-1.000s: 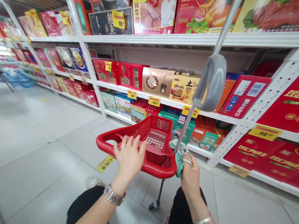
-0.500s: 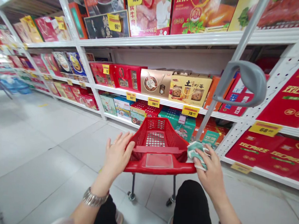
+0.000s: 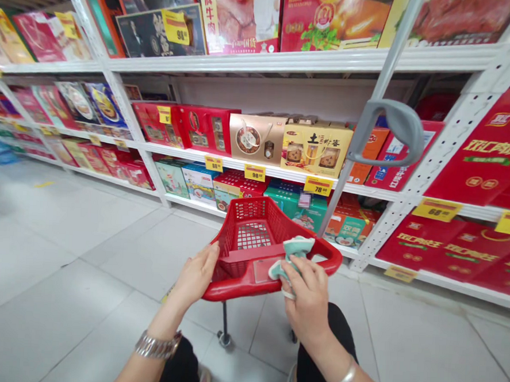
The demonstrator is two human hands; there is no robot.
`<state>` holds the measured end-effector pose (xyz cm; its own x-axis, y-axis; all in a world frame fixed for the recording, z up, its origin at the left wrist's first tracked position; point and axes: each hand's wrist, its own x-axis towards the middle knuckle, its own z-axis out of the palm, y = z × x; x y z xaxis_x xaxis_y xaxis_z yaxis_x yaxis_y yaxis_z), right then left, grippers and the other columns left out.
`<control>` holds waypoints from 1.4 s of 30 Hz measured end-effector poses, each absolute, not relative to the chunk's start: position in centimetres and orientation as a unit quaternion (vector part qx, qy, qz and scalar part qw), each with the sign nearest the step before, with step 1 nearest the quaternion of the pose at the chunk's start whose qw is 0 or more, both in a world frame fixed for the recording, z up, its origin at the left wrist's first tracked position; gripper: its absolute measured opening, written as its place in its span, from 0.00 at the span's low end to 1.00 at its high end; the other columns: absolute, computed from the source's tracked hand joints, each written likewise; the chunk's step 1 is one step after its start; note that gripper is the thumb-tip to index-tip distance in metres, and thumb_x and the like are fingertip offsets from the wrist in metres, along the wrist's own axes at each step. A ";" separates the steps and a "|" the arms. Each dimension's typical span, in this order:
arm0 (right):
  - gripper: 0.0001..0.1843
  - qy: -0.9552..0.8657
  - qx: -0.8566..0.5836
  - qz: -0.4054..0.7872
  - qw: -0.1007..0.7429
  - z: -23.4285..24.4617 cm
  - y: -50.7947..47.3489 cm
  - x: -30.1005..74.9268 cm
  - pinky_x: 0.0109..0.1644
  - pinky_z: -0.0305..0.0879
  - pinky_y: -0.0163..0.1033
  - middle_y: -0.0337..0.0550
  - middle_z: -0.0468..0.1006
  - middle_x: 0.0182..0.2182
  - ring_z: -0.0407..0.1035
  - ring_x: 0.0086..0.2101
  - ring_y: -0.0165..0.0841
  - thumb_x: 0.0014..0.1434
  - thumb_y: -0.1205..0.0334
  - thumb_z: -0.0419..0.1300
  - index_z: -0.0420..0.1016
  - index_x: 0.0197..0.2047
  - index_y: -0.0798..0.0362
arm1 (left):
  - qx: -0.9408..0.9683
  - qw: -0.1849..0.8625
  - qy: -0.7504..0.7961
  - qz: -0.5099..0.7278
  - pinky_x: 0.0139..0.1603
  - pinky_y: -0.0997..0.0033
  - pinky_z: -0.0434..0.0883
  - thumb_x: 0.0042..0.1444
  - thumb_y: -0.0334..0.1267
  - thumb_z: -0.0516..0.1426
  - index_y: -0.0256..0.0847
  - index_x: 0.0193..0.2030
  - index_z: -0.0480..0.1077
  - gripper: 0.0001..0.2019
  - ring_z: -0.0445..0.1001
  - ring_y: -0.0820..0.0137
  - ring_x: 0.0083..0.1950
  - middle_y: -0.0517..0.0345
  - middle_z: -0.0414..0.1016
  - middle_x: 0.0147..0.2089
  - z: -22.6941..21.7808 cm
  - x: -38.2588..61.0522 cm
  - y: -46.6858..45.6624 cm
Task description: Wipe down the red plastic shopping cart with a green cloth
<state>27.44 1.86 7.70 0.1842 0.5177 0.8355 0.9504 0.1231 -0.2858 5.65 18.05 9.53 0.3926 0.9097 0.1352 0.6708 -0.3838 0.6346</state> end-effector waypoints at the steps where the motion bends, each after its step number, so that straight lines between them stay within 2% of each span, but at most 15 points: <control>1: 0.19 -0.608 -0.609 -0.229 0.455 7.7 2.1 26.6 0.53 0.67 0.55 0.49 0.80 0.50 0.69 0.49 0.44 0.65 0.67 0.57 0.77 0.56 0.44 | 0.794 0.245 0.503 0.239 0.68 0.49 0.66 0.66 0.61 0.37 0.40 0.60 0.74 0.36 0.70 0.56 0.67 0.45 0.74 0.63 9.5 5.6 17.7; 8: 0.16 -0.641 -0.581 -0.228 0.448 8.0 2.6 30.6 0.51 0.70 0.50 0.49 0.82 0.49 0.74 0.47 0.42 0.66 0.61 0.58 0.79 0.55 0.45 | 0.804 0.215 0.507 0.223 0.71 0.28 0.50 0.68 0.53 0.40 0.48 0.66 0.69 0.28 0.60 0.51 0.73 0.46 0.70 0.68 8.7 6.5 12.4; 12: 0.17 -0.583 -0.627 -0.222 0.466 8.0 2.8 35.8 0.52 0.70 0.50 0.51 0.81 0.51 0.75 0.49 0.42 0.69 0.57 0.54 0.79 0.54 0.48 | 0.887 0.188 0.367 0.207 0.71 0.24 0.39 0.69 0.47 0.43 0.54 0.74 0.53 0.27 0.46 0.50 0.78 0.50 0.55 0.76 8.5 8.2 9.0; 15: 0.17 -0.551 -0.649 -0.220 0.476 8.0 2.6 36.5 0.54 0.69 0.51 0.50 0.81 0.49 0.74 0.50 0.42 0.70 0.56 0.53 0.80 0.53 0.48 | 0.924 0.193 0.271 0.189 0.71 0.23 0.37 0.68 0.53 0.45 0.55 0.77 0.38 0.34 0.39 0.48 0.79 0.50 0.46 0.78 8.7 10.1 7.0; 18: 0.14 -0.557 -0.647 -0.219 0.472 8.1 1.2 33.9 0.52 0.69 0.50 0.48 0.82 0.47 0.74 0.47 0.41 0.68 0.58 0.55 0.80 0.51 0.46 | 0.932 0.233 0.209 0.184 0.73 0.28 0.41 0.65 0.60 0.46 0.54 0.77 0.32 0.39 0.40 0.48 0.79 0.51 0.43 0.79 8.3 11.6 5.7; 20: 0.14 -0.589 -0.630 -0.208 0.462 8.1 -0.4 31.5 0.51 0.69 0.49 0.47 0.82 0.47 0.74 0.47 0.40 0.67 0.60 0.56 0.79 0.52 0.45 | 0.916 0.293 0.184 0.204 0.75 0.38 0.48 0.66 0.62 0.43 0.53 0.77 0.36 0.38 0.46 0.52 0.78 0.53 0.45 0.79 7.9 12.0 5.6; 22: 0.15 -0.622 -0.611 -0.190 0.452 8.1 -2.0 29.8 0.50 0.69 0.49 0.46 0.82 0.48 0.73 0.48 0.40 0.67 0.62 0.57 0.78 0.54 0.44 | 0.876 0.371 0.191 0.245 0.73 0.50 0.60 0.68 0.58 0.38 0.51 0.77 0.43 0.34 0.58 0.58 0.75 0.51 0.55 0.76 7.8 12.1 6.5; 24: 0.16 -0.640 -0.598 -0.167 0.452 8.1 -3.1 29.4 0.50 0.69 0.48 0.46 0.81 0.49 0.73 0.49 0.40 0.67 0.64 0.57 0.76 0.55 0.44 | 0.830 0.409 0.240 0.293 0.70 0.55 0.65 0.70 0.53 0.36 0.47 0.75 0.51 0.31 0.67 0.61 0.69 0.48 0.67 0.70 7.9 11.9 8.8; 26: 0.16 -0.647 -0.591 -0.142 0.461 8.0 -3.3 30.3 0.51 0.71 0.48 0.46 0.81 0.49 0.73 0.49 0.40 0.67 0.65 0.57 0.75 0.56 0.43 | 0.817 0.357 0.312 0.329 0.72 0.49 0.60 0.70 0.51 0.38 0.44 0.72 0.58 0.29 0.69 0.61 0.68 0.47 0.72 0.66 7.9 11.4 12.2; 29: 0.15 -0.643 -0.586 -0.123 0.478 7.7 -2.2 32.8 0.51 0.72 0.47 0.46 0.81 0.49 0.74 0.49 0.39 0.68 0.63 0.56 0.76 0.55 0.43 | 0.835 0.214 0.408 0.300 0.75 0.36 0.44 0.68 0.47 0.43 0.42 0.68 0.65 0.27 0.61 0.56 0.73 0.48 0.69 0.69 6.7 10.1 18.1; 30: 0.14 -0.641 -0.587 -0.120 0.480 7.7 -1.6 33.8 0.52 0.72 0.47 0.47 0.81 0.48 0.74 0.49 0.39 0.69 0.62 0.55 0.76 0.54 0.44 | 0.833 0.181 0.442 0.279 0.74 0.33 0.42 0.67 0.45 0.44 0.42 0.67 0.66 0.26 0.60 0.55 0.73 0.48 0.69 0.68 6.0 9.5 19.9; 34: 0.13 -0.627 -0.610 -0.084 0.477 7.9 1.2 37.5 0.56 0.71 0.49 0.48 0.80 0.53 0.73 0.53 0.40 0.69 0.58 0.55 0.78 0.52 0.45 | 0.832 0.122 0.513 0.173 0.72 0.28 0.44 0.68 0.41 0.42 0.45 0.68 0.64 0.25 0.58 0.55 0.74 0.50 0.68 0.69 2.9 7.5 23.6; 36: 0.14 -0.618 -0.625 -0.052 0.474 8.3 2.4 39.1 0.57 0.70 0.50 0.48 0.79 0.55 0.72 0.55 0.41 0.69 0.56 0.54 0.79 0.51 0.46 | 0.836 0.125 0.521 0.116 0.71 0.28 0.47 0.68 0.41 0.41 0.47 0.68 0.65 0.26 0.58 0.55 0.74 0.51 0.67 0.70 1.7 7.4 23.6; 38: 0.14 -0.615 -0.634 -0.030 0.469 8.8 3.0 40.1 0.56 0.70 0.49 0.47 0.80 0.52 0.73 0.54 0.41 0.69 0.55 0.53 0.79 0.48 0.46 | 0.841 0.136 0.517 0.083 0.71 0.28 0.47 0.69 0.41 0.40 0.49 0.68 0.66 0.25 0.58 0.55 0.74 0.52 0.67 0.70 1.0 7.8 22.9; 42: 0.14 -0.606 -0.652 -0.070 0.449 9.5 2.4 39.5 0.53 0.68 0.49 0.46 0.82 0.46 0.74 0.49 0.42 0.69 0.57 0.52 0.80 0.45 0.47 | 0.820 0.130 0.542 0.134 0.72 0.28 0.44 0.70 0.41 0.41 0.47 0.67 0.67 0.25 0.61 0.57 0.73 0.50 0.69 0.68 0.8 9.5 21.2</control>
<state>39.52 2.44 9.52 0.2549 0.7282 0.6362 0.8541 0.1389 -0.5012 9.47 21.25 0.84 0.3777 0.9226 0.0789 0.8531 -0.3798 0.3576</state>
